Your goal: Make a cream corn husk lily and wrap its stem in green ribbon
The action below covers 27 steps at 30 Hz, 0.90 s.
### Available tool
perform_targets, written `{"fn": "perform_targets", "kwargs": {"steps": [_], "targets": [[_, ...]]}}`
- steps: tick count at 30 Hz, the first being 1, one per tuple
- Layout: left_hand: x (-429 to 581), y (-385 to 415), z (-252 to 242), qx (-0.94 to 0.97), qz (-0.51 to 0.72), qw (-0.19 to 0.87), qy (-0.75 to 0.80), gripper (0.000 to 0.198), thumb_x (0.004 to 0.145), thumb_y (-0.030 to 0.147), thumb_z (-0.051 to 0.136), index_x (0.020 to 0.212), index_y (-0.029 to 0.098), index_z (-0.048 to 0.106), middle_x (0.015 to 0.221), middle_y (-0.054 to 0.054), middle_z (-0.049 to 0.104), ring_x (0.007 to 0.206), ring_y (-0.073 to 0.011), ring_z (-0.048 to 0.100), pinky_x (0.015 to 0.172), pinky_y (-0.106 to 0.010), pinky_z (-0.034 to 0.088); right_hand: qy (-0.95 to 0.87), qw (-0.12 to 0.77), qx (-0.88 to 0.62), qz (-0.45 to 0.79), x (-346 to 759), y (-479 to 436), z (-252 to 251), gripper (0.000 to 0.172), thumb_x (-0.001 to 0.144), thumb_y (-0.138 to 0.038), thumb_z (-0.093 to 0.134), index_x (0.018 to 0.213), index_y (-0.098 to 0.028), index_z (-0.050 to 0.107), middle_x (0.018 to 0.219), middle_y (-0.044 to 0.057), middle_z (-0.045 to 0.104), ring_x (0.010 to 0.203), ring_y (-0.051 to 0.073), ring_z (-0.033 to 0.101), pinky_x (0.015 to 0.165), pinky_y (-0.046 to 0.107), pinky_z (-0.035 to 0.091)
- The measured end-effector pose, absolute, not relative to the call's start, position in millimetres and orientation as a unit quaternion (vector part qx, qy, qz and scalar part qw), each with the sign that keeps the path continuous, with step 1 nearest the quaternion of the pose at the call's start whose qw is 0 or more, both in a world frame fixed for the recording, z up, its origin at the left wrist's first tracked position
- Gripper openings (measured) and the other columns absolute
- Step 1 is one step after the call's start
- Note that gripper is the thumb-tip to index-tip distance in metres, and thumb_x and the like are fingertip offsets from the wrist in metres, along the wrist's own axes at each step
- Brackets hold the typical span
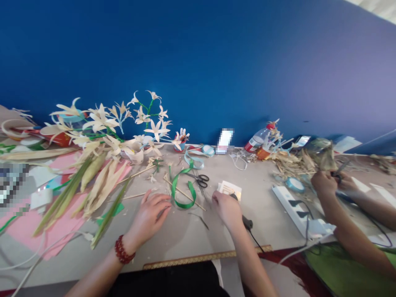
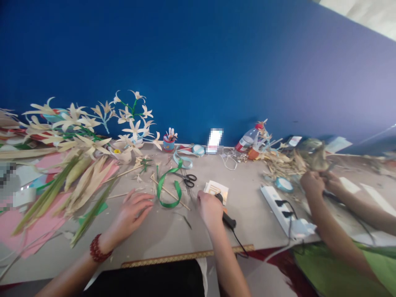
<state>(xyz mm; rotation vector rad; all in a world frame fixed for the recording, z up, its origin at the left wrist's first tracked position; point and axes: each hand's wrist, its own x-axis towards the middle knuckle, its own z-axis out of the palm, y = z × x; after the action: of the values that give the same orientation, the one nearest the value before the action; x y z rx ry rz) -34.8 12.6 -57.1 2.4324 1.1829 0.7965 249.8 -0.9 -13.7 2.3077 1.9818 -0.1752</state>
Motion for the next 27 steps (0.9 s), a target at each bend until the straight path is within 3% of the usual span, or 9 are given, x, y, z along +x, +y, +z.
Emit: {"fn": "perform_targets", "kwargs": {"steps": [5,12,19,23,27], "targets": [[-35,12,-58,0.852,0.278,0.163,0.413,0.020,0.092,0.020,0.049,0.098,0.026,0.067,0.114,-0.005,0.070,0.106,-0.0211,0.063,0.112,-0.054,0.027,0.683,0.043,0.726,-0.060,231,-1,-23,0.022,0.095,-0.035,0.051,0.089,-0.019,0.065,0.101,0.008,0.067,0.084,0.019,0.067,0.060,0.024,0.036],[-34,11,-57,0.854,0.275,0.167,0.410,0.021,0.092,0.020,0.048,0.098,0.026,0.068,0.114,-0.006,0.070,0.107,-0.0210,0.063,0.113,-0.055,0.026,0.675,0.042,0.732,-0.079,220,8,-32,0.014,0.088,-0.026,0.055,0.083,-0.017,0.064,0.089,0.007,0.070,0.078,0.020,0.068,0.057,0.024,0.033],[-36,12,-58,0.854,0.273,0.161,0.412,0.021,0.093,0.021,0.048,0.099,0.025,0.067,0.116,-0.007,0.069,0.109,-0.0217,0.062,0.112,-0.055,0.029,0.667,-0.011,0.737,-0.113,238,-15,-9,0.011,0.082,-0.024,0.057,0.073,-0.020,0.062,0.077,0.001,0.070,0.071,0.015,0.065,0.057,0.022,0.033],[-33,10,-60,0.869,0.248,0.172,0.392,0.026,0.092,0.021,0.048,0.110,0.027,0.066,0.124,-0.007,0.066,0.115,-0.0233,0.060,0.111,-0.054,0.032,0.645,-0.086,0.733,-0.199,260,-29,-4,0.013,0.080,-0.024,0.055,0.069,-0.019,0.060,0.069,-0.001,0.068,0.064,0.014,0.061,0.056,0.020,0.036],[-24,5,-57,0.891,0.222,0.168,0.360,0.035,0.091,0.022,0.051,0.123,0.028,0.061,0.133,-0.009,0.060,0.121,-0.0256,0.056,0.113,-0.055,0.031,0.638,-0.101,0.734,-0.208,272,-18,-1,0.015,0.080,-0.023,0.052,0.067,-0.019,0.060,0.064,-0.001,0.066,0.061,0.013,0.060,0.057,0.020,0.037]]}}
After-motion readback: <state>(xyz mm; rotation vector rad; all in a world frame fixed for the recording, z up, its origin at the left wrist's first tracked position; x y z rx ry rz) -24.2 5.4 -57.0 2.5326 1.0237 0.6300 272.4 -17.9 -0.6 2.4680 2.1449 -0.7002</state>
